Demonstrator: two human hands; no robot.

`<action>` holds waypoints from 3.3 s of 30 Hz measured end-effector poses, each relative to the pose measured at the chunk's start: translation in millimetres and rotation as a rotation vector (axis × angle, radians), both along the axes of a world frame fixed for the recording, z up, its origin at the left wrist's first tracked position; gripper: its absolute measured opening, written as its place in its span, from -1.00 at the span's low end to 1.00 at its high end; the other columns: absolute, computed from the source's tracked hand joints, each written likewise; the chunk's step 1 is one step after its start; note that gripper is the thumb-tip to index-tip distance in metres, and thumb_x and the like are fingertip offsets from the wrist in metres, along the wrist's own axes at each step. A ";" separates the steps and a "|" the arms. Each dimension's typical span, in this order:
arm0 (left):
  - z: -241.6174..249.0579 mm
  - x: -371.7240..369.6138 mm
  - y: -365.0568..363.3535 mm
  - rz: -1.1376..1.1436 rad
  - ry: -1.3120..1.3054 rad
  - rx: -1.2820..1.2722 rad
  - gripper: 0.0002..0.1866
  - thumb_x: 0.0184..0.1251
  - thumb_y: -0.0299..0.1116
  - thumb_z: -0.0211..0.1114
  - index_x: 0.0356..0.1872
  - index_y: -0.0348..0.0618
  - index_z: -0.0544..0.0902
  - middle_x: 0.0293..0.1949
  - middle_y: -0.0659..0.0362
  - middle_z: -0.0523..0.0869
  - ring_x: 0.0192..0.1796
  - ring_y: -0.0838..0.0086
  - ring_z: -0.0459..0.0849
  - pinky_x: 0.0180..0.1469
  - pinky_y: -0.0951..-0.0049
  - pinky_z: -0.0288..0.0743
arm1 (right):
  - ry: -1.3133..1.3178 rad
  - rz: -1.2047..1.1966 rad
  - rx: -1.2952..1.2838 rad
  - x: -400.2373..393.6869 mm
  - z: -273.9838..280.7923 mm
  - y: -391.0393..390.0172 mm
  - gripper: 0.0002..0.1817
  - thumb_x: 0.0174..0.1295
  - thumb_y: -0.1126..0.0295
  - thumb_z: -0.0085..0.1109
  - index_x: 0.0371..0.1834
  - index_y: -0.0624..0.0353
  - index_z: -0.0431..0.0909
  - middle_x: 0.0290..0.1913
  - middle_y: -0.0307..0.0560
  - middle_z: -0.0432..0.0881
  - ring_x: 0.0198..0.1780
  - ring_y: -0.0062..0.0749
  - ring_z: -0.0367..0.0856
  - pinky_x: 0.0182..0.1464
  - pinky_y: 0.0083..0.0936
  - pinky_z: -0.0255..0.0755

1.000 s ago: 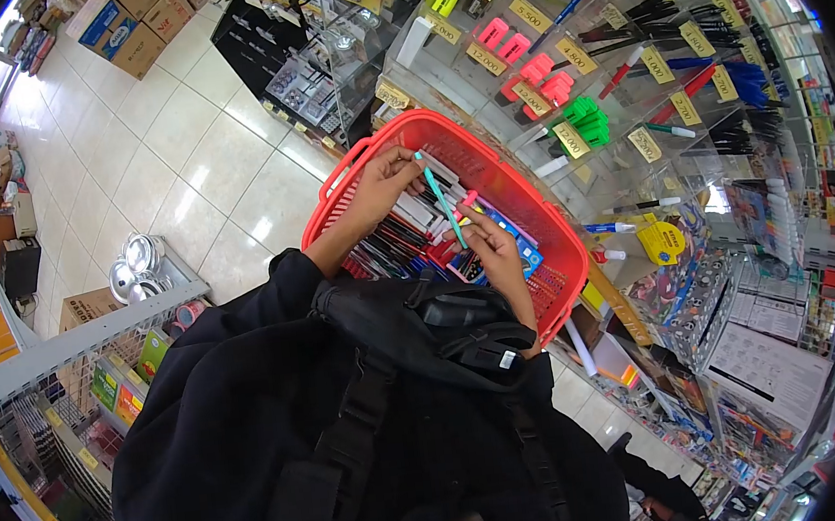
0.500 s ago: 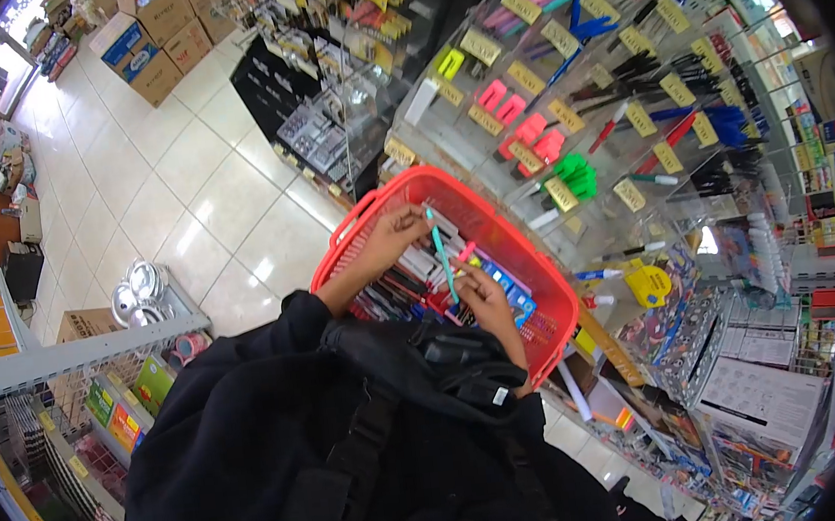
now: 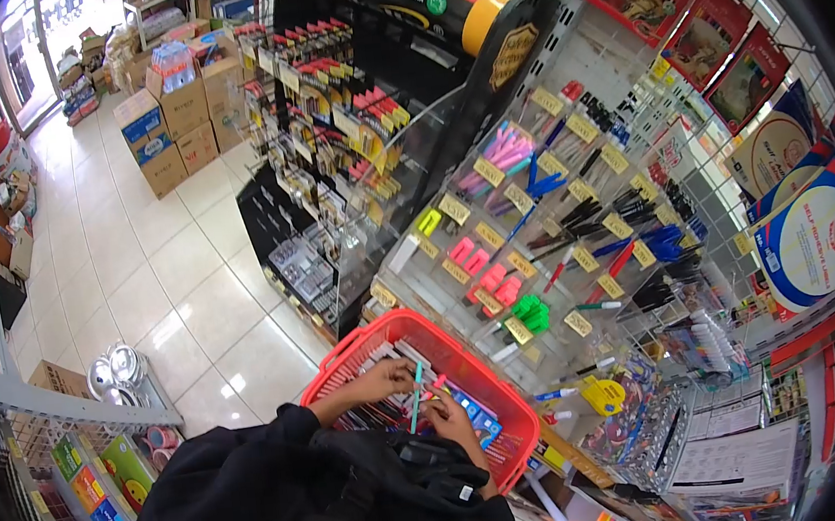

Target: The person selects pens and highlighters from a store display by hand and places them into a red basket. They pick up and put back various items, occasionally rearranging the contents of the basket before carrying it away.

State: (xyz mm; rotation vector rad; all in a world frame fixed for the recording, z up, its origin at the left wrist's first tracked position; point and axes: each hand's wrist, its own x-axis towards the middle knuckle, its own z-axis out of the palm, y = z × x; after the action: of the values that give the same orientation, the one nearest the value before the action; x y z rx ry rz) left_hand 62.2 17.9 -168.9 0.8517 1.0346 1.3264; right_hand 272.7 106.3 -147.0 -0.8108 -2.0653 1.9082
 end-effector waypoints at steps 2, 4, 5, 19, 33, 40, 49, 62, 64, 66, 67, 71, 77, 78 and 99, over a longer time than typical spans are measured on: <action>7.0 1.6 -1.0 -0.028 0.190 0.063 -0.73 0.38 -0.43 0.28 0.07 -0.23 0.59 -0.25 0.23 0.73 -0.20 0.66 0.61 -0.07 0.55 0.48 | 0.056 -0.059 0.071 -8.5 4.9 -1.4 -0.50 0.36 0.39 0.17 0.34 0.24 0.35 -0.15 -0.07 0.69 -0.18 -0.60 0.63 -0.10 -0.61 0.50; 15.8 0.7 -3.3 -0.067 0.248 0.067 -0.74 0.38 -0.40 0.30 0.04 -0.22 0.66 -0.25 0.24 0.74 -0.17 0.65 0.63 -0.05 0.54 0.50 | 0.049 -0.071 0.080 -15.8 12.2 1.3 -0.53 0.36 0.38 0.18 0.31 0.24 0.37 -0.15 -0.09 0.69 -0.21 -0.59 0.63 -0.15 -0.62 0.50; 20.1 0.9 -4.8 -0.086 0.246 0.061 -0.75 0.37 -0.38 0.31 0.01 -0.22 0.68 -0.26 0.25 0.74 -0.16 0.65 0.63 -0.04 0.54 0.51 | 0.040 -0.080 0.084 -17.9 16.6 2.7 -0.54 0.36 0.38 0.18 0.29 0.25 0.39 -0.15 -0.10 0.69 -0.22 -0.59 0.63 -0.18 -0.63 0.49; -7.0 -3.8 -4.3 0.102 0.628 -0.088 -0.77 0.37 -0.28 0.25 -0.17 -0.26 0.67 -0.28 0.12 0.74 -0.21 0.42 0.69 -0.13 0.41 0.55 | 0.790 -0.632 0.767 -97.2 266.9 114.1 -0.65 0.26 0.55 0.25 0.09 0.36 0.45 -0.18 -0.12 0.59 -0.15 -0.50 0.59 -0.04 -0.53 0.49; 6.4 -7.4 -19.3 -0.038 0.923 -0.040 -0.69 0.33 -0.17 0.22 -0.15 -0.24 0.66 -0.24 -0.08 0.73 -0.19 0.07 0.71 -0.14 0.18 0.56 | 0.611 -0.523 0.951 -233.2 339.4 205.2 -0.77 0.28 0.44 0.21 -0.02 0.23 0.56 -0.26 0.02 0.69 -0.22 -0.39 0.70 -0.20 -0.48 0.54; -4.2 -9.5 -18.9 -0.026 0.909 0.003 -0.69 0.32 -0.18 0.22 -0.14 -0.24 0.65 -0.25 -0.08 0.72 -0.18 0.04 0.70 -0.12 0.17 0.56 | 0.408 -0.346 1.211 -248.0 300.7 232.5 -0.74 0.16 0.42 0.12 -0.11 0.12 0.70 -0.12 0.00 0.71 -0.05 -0.12 0.61 0.08 -0.25 0.41; -7.2 -9.2 -19.4 -0.030 0.889 -0.029 -0.70 0.30 -0.18 0.23 -0.16 -0.23 0.66 -0.27 -0.07 0.72 -0.19 0.05 0.70 -0.13 0.17 0.56 | 0.146 -0.078 1.179 -247.4 313.8 245.9 -0.64 0.20 0.38 0.05 0.05 -0.09 0.68 -0.02 -0.17 0.67 0.13 -0.18 0.47 0.26 -0.11 0.10; -6.9 -9.4 -19.5 -0.037 0.912 -0.042 -0.69 0.31 -0.17 0.24 -0.17 -0.24 0.66 -0.28 -0.08 0.72 -0.19 0.08 0.71 -0.14 0.20 0.56 | -0.070 -0.176 1.527 -263.1 314.0 233.7 -0.68 0.08 0.34 0.26 -0.05 -0.04 0.70 0.03 -0.08 0.53 0.19 -0.15 0.37 0.18 -0.08 0.17; -9.7 -10.8 -18.3 -0.072 0.918 -0.069 -0.68 0.34 -0.18 0.24 -0.14 -0.26 0.66 -0.23 -0.06 0.73 -0.17 0.13 0.72 -0.11 0.26 0.58 | -0.019 -0.184 1.551 -262.1 314.5 234.9 -0.73 0.07 0.34 0.26 -0.13 -0.01 0.73 0.01 -0.08 0.54 0.17 -0.15 0.38 0.17 -0.09 0.18; -12.0 -11.8 -18.3 -0.076 0.923 -0.046 -0.69 0.33 -0.19 0.24 -0.14 -0.26 0.66 -0.23 -0.06 0.73 -0.18 0.13 0.72 -0.12 0.25 0.57 | -0.042 -0.178 1.492 -258.7 322.3 237.1 -0.79 0.06 0.34 0.26 -0.21 0.03 0.74 0.01 -0.07 0.55 0.16 -0.14 0.39 0.16 -0.09 0.17; -13.1 -11.9 -18.0 -0.078 0.924 -0.034 -0.69 0.33 -0.19 0.24 -0.15 -0.27 0.66 -0.24 -0.06 0.73 -0.18 0.12 0.72 -0.13 0.25 0.57 | -0.055 -0.174 1.463 -256.9 326.3 237.9 -0.81 0.06 0.35 0.27 -0.25 0.04 0.74 0.01 -0.07 0.56 0.16 -0.14 0.39 0.16 -0.09 0.17; -17.9 -11.7 -18.0 -0.035 0.911 0.010 -0.70 0.30 -0.18 0.25 -0.19 -0.25 0.65 -0.33 -0.05 0.72 -0.24 0.08 0.71 -0.19 0.19 0.54 | -0.069 -0.252 1.503 -257.4 326.0 249.9 -0.84 0.06 0.33 0.25 -0.33 0.09 0.75 -0.01 -0.06 0.60 0.12 -0.12 0.43 0.13 -0.05 0.19; -18.0 -10.9 -18.7 -0.024 0.910 0.004 -0.70 0.30 -0.19 0.26 -0.18 -0.24 0.65 -0.31 -0.04 0.73 -0.23 0.10 0.71 -0.18 0.21 0.55 | -0.143 -0.266 1.462 -252.2 335.6 238.5 -0.78 0.11 0.27 0.21 -0.29 0.12 0.75 -0.02 -0.02 0.63 0.13 -0.09 0.46 0.15 -0.01 0.19; -18.1 -11.4 -18.1 -0.024 0.912 0.009 -0.70 0.30 -0.19 0.26 -0.17 -0.24 0.66 -0.31 -0.04 0.73 -0.23 0.10 0.71 -0.18 0.22 0.55 | -0.127 -0.255 1.453 -252.1 335.5 239.1 -0.76 0.12 0.27 0.20 -0.25 0.12 0.75 -0.02 -0.01 0.63 0.13 -0.09 0.46 0.16 0.00 0.19; -16.0 -13.3 -18.2 -0.034 0.876 0.025 -0.71 0.29 -0.18 0.25 -0.23 -0.24 0.64 -0.33 -0.06 0.72 -0.25 0.09 0.71 -0.20 0.21 0.55 | 0.032 -0.046 1.605 -234.4 314.5 217.6 -0.68 0.28 0.33 0.04 0.06 0.02 0.65 0.25 -0.27 0.56 0.35 -0.31 0.35 0.43 -0.05 -0.12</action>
State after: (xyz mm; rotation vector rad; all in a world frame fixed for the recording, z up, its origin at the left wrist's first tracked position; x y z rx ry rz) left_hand 48.9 -0.3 -184.8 1.5209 1.6539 0.9234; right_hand 38.4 323.8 167.5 -0.3177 -2.5169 -0.1397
